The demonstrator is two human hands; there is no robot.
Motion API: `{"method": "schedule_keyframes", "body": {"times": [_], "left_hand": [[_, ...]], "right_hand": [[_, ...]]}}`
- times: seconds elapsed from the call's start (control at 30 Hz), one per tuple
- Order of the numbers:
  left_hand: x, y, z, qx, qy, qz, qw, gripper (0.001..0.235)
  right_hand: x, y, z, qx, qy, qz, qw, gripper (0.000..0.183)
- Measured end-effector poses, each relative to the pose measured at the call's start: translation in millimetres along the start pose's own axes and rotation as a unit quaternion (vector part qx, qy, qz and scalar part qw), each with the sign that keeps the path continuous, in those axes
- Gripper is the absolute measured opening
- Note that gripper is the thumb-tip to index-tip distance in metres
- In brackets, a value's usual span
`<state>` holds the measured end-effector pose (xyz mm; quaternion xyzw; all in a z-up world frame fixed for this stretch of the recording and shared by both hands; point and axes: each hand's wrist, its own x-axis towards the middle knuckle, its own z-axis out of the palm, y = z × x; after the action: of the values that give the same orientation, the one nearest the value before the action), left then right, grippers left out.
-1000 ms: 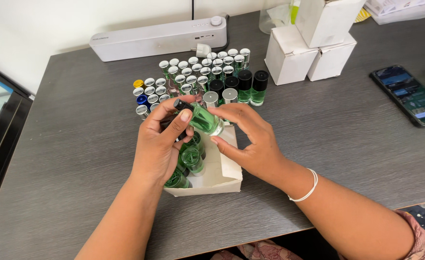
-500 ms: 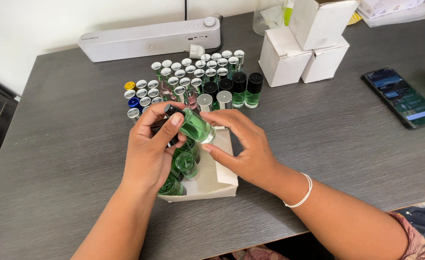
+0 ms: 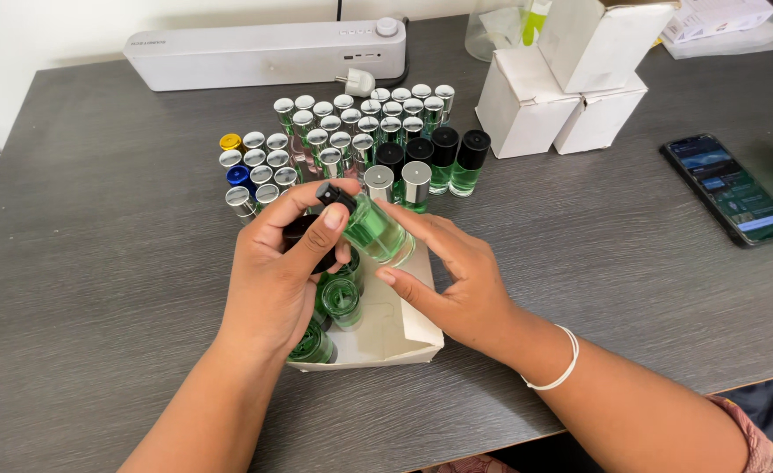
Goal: The person picks up small green bottles from a white box, removes the black caps, and replaces them with silver caps. The person then places the capped bottles back into the box.
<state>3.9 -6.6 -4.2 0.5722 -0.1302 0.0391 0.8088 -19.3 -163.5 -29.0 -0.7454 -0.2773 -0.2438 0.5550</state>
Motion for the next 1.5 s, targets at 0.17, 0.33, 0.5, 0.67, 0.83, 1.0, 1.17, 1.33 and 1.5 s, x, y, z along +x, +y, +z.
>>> {"method": "schedule_keyframes", "body": {"times": [0.17, 0.33, 0.5, 0.67, 0.83, 1.0, 1.17, 1.33, 1.5], "left_hand": [[0.3, 1.7, 0.8, 0.002, -0.006, 0.008, 1.0, 0.023], [-1.2, 12.6, -1.8, 0.03, -0.048, -0.022, 0.998, 0.017], [-2.1, 14.8, -0.3, 0.055, -0.055, -0.013, 0.997, 0.016], [-1.0, 16.3, -0.1, 0.05, -0.043, -0.052, 0.996, 0.026], [0.0, 13.2, 0.0, 0.041, -0.035, -0.053, 0.997, 0.025], [1.3, 11.5, -2.0, -0.024, -0.008, -0.073, 0.997, 0.025], [0.5, 13.9, 0.0, 0.002, -0.009, -0.079, 0.997, 0.024], [0.4, 13.5, 0.3, 0.015, -0.014, -0.067, 0.998, 0.023], [0.5, 14.6, 0.2, 0.009, -0.006, -0.074, 0.997, 0.025]], "right_hand": [[-2.6, 3.0, -3.0, -0.027, 0.01, -0.015, 0.999, 0.051], [-4.6, 0.1, -4.1, -0.141, -0.004, -0.005, 0.99, 0.048], [-2.0, 3.1, -4.8, -0.133, 0.019, -0.07, 0.988, 0.041], [-1.3, 5.9, -9.1, -0.127, 0.036, -0.091, 0.987, 0.036], [-0.6, -0.1, -9.1, -0.122, 0.028, -0.058, 0.99, 0.035], [0.7, -6.5, -6.4, -0.086, -0.004, -0.016, 0.996, 0.042], [2.1, -14.1, -9.6, -0.025, -0.025, 0.058, 0.998, 0.039], [3.0, -14.8, -9.2, -0.003, -0.034, 0.042, 0.999, 0.036], [2.5, -8.9, -7.7, -0.092, -0.014, -0.016, 0.996, 0.034]]}}
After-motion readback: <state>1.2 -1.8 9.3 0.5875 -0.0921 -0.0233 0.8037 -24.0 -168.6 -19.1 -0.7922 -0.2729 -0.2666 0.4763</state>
